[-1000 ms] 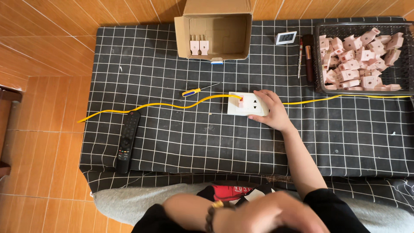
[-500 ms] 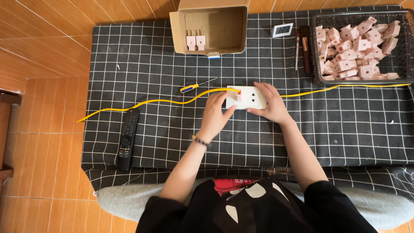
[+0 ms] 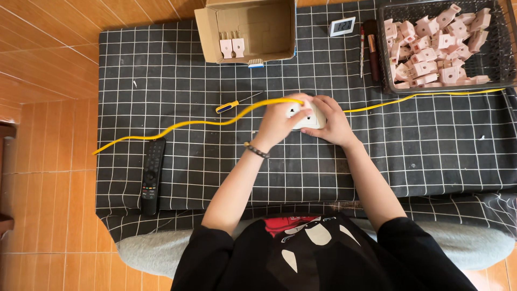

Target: The person assembles a pink electrical plug by inserting a yellow wire into the terminals and securing it with a screwdriver. They then close the plug casing and test the connection by plugging it into a white power strip.

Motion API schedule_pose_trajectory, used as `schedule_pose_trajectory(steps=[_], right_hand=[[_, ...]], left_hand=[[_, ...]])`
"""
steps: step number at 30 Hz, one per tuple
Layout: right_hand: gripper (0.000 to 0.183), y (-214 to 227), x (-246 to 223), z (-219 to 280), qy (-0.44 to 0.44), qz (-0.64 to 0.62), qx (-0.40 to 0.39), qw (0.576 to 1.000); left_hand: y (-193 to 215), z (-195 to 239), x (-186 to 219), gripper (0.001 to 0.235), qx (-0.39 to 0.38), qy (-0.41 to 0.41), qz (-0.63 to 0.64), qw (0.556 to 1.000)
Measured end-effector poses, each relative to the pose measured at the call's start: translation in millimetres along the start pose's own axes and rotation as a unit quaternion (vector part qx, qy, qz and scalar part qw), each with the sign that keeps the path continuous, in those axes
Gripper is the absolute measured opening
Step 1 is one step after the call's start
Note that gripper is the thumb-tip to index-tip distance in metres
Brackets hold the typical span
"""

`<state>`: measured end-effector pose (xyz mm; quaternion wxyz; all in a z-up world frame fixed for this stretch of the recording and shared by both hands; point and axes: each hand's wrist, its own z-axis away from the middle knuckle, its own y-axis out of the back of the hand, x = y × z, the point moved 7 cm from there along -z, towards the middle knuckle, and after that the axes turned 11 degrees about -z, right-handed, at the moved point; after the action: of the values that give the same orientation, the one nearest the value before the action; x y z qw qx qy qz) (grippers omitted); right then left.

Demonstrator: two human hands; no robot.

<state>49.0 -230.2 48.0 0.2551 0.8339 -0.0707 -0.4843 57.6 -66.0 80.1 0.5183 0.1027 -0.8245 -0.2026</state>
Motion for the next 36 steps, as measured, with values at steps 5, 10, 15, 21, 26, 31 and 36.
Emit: schedule_pose_trajectory(steps=[5, 10, 15, 21, 26, 31, 36], right_hand=[[0.085, -2.5, 2.3, -2.7, -0.005, 0.006, 0.007, 1.0], [0.081, -2.1, 0.2, -0.9, 0.003, 0.003, 0.006, 1.0], [0.084, 1.3, -1.1, -0.1, -0.012, 0.005, 0.0, 1.0], [0.088, 1.1, -3.1, -1.3, -0.008, 0.002, -0.004, 1.0], [0.092, 1.1, -1.5, 0.0, -0.007, 0.004, -0.003, 1.0], [0.094, -1.2, -0.6, 0.0, 0.002, 0.01, -0.009, 1.0], [0.09, -0.7, -3.2, -0.6, 0.006, 0.009, -0.004, 1.0]], left_hand=[[-36.7, -4.8, 6.3, 0.029, -0.079, -0.064, -0.222, 0.97], [-40.8, -0.8, 4.8, 0.032, -0.072, -0.055, -0.225, 0.97], [-34.0, 0.4, 0.8, 0.031, -0.043, -0.068, -0.173, 0.982], [-35.8, 1.7, -8.0, 0.032, -0.097, -0.006, -0.13, 0.987], [-33.5, -0.3, -9.3, 0.031, -0.111, 0.002, -0.134, 0.985], [-33.6, -3.1, -8.2, 0.027, -0.068, -0.033, -0.206, 0.976], [-37.2, -1.6, -5.0, 0.029, -0.049, -0.048, -0.227, 0.972]])
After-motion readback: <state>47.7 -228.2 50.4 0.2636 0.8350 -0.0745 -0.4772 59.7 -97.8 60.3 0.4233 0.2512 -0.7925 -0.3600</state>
